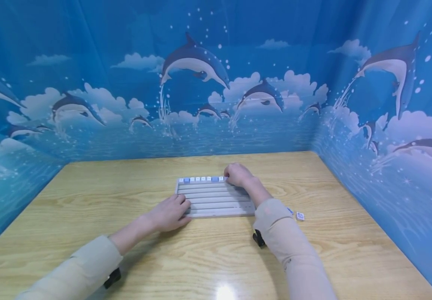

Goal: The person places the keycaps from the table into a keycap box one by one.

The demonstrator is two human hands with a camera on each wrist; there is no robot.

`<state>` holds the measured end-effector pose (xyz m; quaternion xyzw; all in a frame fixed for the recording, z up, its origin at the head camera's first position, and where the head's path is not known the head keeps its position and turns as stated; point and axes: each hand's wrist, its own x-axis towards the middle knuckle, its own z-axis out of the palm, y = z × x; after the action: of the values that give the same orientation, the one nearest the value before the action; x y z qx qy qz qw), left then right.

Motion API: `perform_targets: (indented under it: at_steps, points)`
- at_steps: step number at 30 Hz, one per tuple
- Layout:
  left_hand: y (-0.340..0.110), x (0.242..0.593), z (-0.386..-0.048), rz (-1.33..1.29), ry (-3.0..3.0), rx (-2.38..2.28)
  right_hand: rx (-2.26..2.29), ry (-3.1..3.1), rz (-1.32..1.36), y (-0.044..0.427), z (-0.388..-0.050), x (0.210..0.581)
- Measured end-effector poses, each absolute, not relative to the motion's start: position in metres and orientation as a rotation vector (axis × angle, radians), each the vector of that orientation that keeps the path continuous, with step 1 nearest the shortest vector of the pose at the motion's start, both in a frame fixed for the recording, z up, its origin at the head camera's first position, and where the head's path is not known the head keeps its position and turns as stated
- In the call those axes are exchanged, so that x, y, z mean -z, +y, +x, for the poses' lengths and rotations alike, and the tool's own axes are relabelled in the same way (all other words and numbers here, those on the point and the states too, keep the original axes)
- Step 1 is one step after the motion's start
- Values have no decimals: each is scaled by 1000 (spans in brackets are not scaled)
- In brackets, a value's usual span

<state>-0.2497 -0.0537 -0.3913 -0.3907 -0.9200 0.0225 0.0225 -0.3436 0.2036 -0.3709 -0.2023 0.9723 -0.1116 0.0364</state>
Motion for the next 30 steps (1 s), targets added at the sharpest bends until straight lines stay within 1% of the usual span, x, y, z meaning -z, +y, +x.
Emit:
perform_targets:
  at_steps: [16, 24, 30]
  points:
    - [-54, 391, -249, -1207, -2858, -72, 307, 2972, -631, 205, -343, 371]
    - [-53, 389, -249, -1206, -2860, -75, 337, 2967, -565, 213, -341, 369]
    - [-53, 390, -249, -1215, -2858, -85, 345, 2986, -607, 222, -334, 367]
